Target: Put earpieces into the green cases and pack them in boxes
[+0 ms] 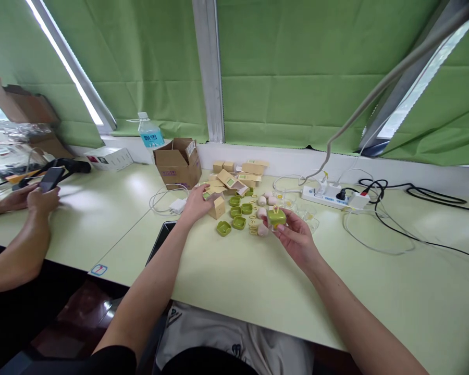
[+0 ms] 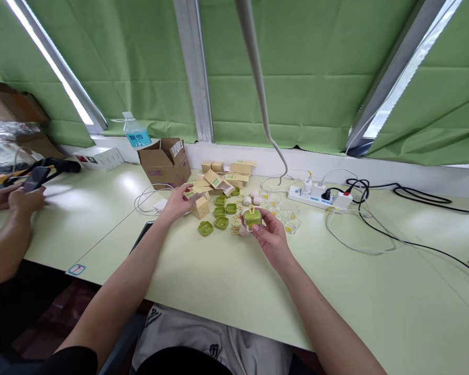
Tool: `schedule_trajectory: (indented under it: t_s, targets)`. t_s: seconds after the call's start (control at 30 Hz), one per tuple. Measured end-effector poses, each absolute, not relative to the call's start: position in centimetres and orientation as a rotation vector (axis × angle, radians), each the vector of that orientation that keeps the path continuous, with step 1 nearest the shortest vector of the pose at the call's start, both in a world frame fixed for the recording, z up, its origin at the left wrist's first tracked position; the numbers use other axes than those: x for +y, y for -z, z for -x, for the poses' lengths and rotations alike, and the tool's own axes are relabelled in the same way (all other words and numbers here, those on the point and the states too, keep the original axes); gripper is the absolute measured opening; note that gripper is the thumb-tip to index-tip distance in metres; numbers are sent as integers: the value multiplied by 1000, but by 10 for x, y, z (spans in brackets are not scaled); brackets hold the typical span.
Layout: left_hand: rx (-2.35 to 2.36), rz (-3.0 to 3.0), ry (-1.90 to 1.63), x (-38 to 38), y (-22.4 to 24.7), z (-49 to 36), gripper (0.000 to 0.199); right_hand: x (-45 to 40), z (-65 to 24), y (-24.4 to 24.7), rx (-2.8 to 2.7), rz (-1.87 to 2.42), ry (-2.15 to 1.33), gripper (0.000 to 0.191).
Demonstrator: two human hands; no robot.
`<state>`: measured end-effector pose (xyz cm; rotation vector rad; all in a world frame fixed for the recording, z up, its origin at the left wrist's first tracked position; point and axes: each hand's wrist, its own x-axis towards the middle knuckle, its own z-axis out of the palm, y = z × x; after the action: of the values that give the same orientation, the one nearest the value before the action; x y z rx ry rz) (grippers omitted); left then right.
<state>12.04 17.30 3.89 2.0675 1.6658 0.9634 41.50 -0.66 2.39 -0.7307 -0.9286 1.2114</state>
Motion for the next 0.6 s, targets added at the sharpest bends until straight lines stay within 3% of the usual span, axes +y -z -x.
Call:
schedule_trajectory:
  t_s: [0.23,0.5,0.6]
  targets:
    - [1666,-2202,-918,176,-34,-128,18,-4,-419,-20,-988,871,-1024,52]
    - [1489,-2395,-1334,125,-69,-142,15,-10,-421,-34,-1068,808,-900,51]
    - [1287,-2517,-1263,96,-69,-162,17,-19,-421,-42,-1166,775,-849,45]
